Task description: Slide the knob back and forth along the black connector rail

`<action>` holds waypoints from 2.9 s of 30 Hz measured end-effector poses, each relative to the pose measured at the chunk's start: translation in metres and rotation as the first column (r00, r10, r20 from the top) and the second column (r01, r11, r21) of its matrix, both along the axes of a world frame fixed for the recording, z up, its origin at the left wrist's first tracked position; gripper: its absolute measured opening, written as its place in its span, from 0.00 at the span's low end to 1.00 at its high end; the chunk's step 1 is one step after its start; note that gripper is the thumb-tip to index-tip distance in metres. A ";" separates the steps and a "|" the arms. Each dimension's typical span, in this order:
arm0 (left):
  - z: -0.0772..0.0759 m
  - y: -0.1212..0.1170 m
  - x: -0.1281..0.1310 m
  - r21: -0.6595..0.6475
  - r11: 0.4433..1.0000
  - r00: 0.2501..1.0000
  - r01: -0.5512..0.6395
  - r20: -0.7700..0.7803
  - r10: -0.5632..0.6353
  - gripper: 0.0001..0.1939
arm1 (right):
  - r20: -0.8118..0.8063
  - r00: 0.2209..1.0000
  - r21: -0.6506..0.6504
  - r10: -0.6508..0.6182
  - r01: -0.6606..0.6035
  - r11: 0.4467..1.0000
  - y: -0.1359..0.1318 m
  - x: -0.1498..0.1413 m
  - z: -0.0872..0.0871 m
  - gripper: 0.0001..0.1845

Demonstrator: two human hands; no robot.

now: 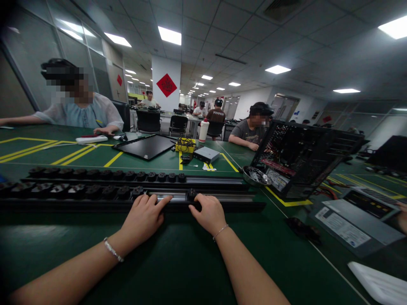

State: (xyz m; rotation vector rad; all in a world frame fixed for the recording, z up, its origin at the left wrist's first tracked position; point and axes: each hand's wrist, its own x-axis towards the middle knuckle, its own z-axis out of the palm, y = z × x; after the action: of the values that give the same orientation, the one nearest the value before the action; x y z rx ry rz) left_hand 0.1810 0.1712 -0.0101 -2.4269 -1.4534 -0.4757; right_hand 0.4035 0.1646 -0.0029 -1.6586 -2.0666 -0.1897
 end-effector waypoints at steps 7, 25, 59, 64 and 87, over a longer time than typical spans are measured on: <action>0.000 0.001 0.000 0.005 1.000 1.000 0.001 -0.010 -0.001 0.26 | -0.001 1.000 0.008 -0.009 0.009 1.000 0.001 0.002 -0.001 0.08; 0.001 0.001 0.000 -0.004 1.000 1.000 -0.001 0.004 0.001 0.27 | -0.010 1.000 0.010 -0.013 0.013 1.000 0.002 0.002 -0.003 0.07; 0.000 0.001 0.000 0.001 1.000 1.000 0.005 -0.009 -0.005 0.26 | -0.002 1.000 0.020 -0.010 0.010 1.000 0.002 0.003 -0.002 0.07; 0.001 0.000 0.000 0.009 1.000 1.000 0.000 -0.018 0.000 0.26 | -0.006 1.000 0.009 -0.002 0.002 1.000 0.001 0.003 -0.001 0.07; 0.001 -0.001 0.000 -0.002 1.000 1.000 0.000 0.000 0.000 0.26 | -0.018 1.000 -0.019 0.001 -0.002 1.000 0.001 0.005 0.002 0.07</action>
State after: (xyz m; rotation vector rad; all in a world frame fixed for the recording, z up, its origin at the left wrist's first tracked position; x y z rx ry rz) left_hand 0.1808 0.1706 -0.0089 -2.4286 -1.4548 -0.4745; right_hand 0.4089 0.1657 -0.0008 -1.6635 -2.0621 -0.1546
